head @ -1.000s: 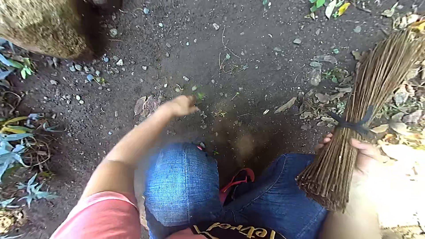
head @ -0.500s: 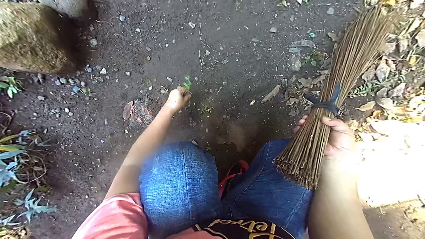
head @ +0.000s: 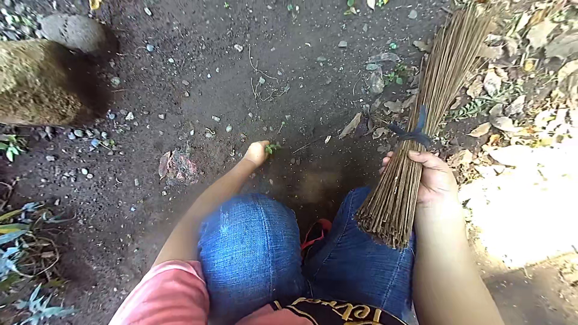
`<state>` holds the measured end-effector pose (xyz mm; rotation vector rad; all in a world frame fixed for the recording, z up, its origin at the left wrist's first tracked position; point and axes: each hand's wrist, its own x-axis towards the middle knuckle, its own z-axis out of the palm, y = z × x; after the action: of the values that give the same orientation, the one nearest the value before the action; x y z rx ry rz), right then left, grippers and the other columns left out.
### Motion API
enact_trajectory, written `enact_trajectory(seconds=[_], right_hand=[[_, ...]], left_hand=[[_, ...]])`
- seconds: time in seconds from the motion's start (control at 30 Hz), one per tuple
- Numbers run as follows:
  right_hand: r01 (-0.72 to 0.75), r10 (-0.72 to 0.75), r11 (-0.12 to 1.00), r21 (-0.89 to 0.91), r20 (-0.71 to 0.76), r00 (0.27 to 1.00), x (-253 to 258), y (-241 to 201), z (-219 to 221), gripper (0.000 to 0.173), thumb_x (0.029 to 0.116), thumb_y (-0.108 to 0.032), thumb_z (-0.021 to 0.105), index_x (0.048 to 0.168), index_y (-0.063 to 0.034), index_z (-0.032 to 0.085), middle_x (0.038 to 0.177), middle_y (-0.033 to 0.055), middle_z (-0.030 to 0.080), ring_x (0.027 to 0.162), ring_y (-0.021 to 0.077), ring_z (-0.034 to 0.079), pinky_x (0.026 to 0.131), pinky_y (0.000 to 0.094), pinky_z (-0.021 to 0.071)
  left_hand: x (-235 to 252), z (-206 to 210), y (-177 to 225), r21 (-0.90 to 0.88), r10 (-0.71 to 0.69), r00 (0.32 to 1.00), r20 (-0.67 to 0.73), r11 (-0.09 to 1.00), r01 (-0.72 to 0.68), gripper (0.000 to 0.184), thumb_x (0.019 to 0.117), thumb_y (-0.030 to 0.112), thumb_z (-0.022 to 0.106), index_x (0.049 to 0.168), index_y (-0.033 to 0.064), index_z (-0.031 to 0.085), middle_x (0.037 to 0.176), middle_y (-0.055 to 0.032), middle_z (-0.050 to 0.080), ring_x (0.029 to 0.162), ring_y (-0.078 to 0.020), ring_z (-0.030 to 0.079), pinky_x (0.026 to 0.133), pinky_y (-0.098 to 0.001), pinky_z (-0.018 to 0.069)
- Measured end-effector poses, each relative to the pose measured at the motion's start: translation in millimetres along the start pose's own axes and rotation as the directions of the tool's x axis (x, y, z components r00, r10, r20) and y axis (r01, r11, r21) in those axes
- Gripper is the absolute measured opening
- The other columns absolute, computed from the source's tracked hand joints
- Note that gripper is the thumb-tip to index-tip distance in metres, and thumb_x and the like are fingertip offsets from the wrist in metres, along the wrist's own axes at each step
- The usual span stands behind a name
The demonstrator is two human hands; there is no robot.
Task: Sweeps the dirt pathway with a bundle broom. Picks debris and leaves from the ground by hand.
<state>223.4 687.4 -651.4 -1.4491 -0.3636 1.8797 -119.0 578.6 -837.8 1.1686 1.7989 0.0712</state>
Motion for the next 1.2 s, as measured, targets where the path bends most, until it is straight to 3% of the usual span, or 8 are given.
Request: enact_trajectory(seconds=[0.13,0.33,0.43,0.6,0.77,0.93,1.07,1.2], right_hand=[[-0.012,0.013,0.999,0.039,-0.024,1.0,-0.8,-1.4,-4.7,0.017,0.0945,-0.009,0.042,0.099,-0.0079,0.058,0.085,0.0116,0.071,0.073,0.0209,0.073,0.062,0.0362,0.0624],[-0.028,0.032,0.995,0.091,-0.04,0.999,-4.1,2.8,6.9,0.017,0.0966,-0.008,0.041,0.098,-0.0073,0.058,0.083,0.0124,0.071,0.071,0.0217,0.072,0.061,0.0359,0.0621],[-0.037,0.043,0.994,0.107,-0.057,0.997,-7.1,2.6,8.0,0.016,0.0965,-0.008,0.042,0.097,-0.0066,0.058,0.082,0.0124,0.071,0.07,0.0216,0.072,0.06,0.0358,0.062],[-0.05,0.054,0.994,0.096,-0.039,0.998,-7.0,1.4,-5.3,0.016,0.094,-0.009,0.044,0.098,-0.0071,0.059,0.084,0.0122,0.071,0.071,0.0215,0.073,0.06,0.0359,0.0623],[-0.058,0.066,0.989,0.135,-0.054,0.996,-9.7,0.6,-4.8,0.016,0.0961,-0.008,0.041,0.098,-0.0053,0.057,0.083,0.0139,0.07,0.07,0.0227,0.072,0.059,0.037,0.062],[-0.063,0.058,0.988,0.141,0.041,0.997,-9.7,-0.1,-11.9,0.019,0.0943,-0.006,0.04,0.097,-0.0038,0.059,0.083,0.0151,0.073,0.072,0.0238,0.074,0.062,0.0367,0.0636],[-0.056,0.051,0.988,0.143,0.038,0.998,-9.3,-1.5,-11.3,0.021,0.0956,-0.005,0.038,0.1,-0.0041,0.059,0.083,0.0138,0.072,0.072,0.0233,0.074,0.063,0.0366,0.0639],[-0.071,0.068,0.985,0.155,0.019,0.997,-9.3,-1.2,-4.6,0.022,0.0968,-0.004,0.035,0.096,-0.0047,0.057,0.08,0.0143,0.072,0.069,0.023,0.074,0.061,0.0358,0.0635]], left_hand=[[20.6,-36.9,8.8,-0.322,-0.068,0.971,-0.23,0.947,-0.01,0.033,0.1046,0.018,0.058,0.126,-0.007,0.063,0.116,-0.0288,0.068,0.11,-0.0422,0.067,0.1,-0.0597,0.0499],[61.0,-20.9,43.7,-0.127,-0.138,0.99,0.008,0.982,0.138,0.055,0.1021,0.021,0.063,0.147,-0.0034,0.045,0.135,-0.0324,0.059,0.128,-0.0469,0.057,0.109,-0.0642,0.0433],[67.4,-14.9,49.4,-0.013,-0.149,0.989,-0.024,0.989,0.149,0.044,0.1062,0.021,0.053,0.143,-0.0026,0.052,0.136,-0.0306,0.059,0.131,-0.0462,0.056,0.11,-0.0649,0.0421],[70.1,-34.4,64.8,-0.313,-0.086,0.978,-0.19,0.95,0.023,0.04,0.1078,0.022,0.053,0.137,-0.0061,0.056,0.13,-0.0311,0.062,0.126,-0.0444,0.059,0.11,-0.0595,0.0437],[79.5,5.4,102.0,0.163,0.051,0.999,0.009,0.985,-0.052,0.06,0.0981,0.037,0.069,0.143,0.0013,0.052,0.137,-0.0275,0.059,0.125,-0.0464,0.06,0.102,-0.0674,0.0475],[74.4,2.9,107.0,0.19,0.015,0.997,-0.074,0.982,0.0,0.035,0.1039,0.004,0.047,0.137,0.0017,0.057,0.139,-0.0261,0.058,0.128,-0.0476,0.057,0.102,-0.0667,0.0473],[65.6,-47.3,74.9,-0.118,-0.205,0.924,-0.322,0.977,0.176,0.041,0.108,0.02,0.045,0.144,-0.0007,0.051,0.139,-0.0288,0.058,0.129,-0.0462,0.058,0.106,-0.0653,0.0451],[54.5,-55.7,45.9,0.119,-0.347,0.903,-0.251,0.915,0.385,0.077,0.101,0.051,0.059,0.153,-0.0017,0.037,0.141,-0.0345,0.053,0.124,-0.053,0.058,0.099,-0.0706,0.0467]])
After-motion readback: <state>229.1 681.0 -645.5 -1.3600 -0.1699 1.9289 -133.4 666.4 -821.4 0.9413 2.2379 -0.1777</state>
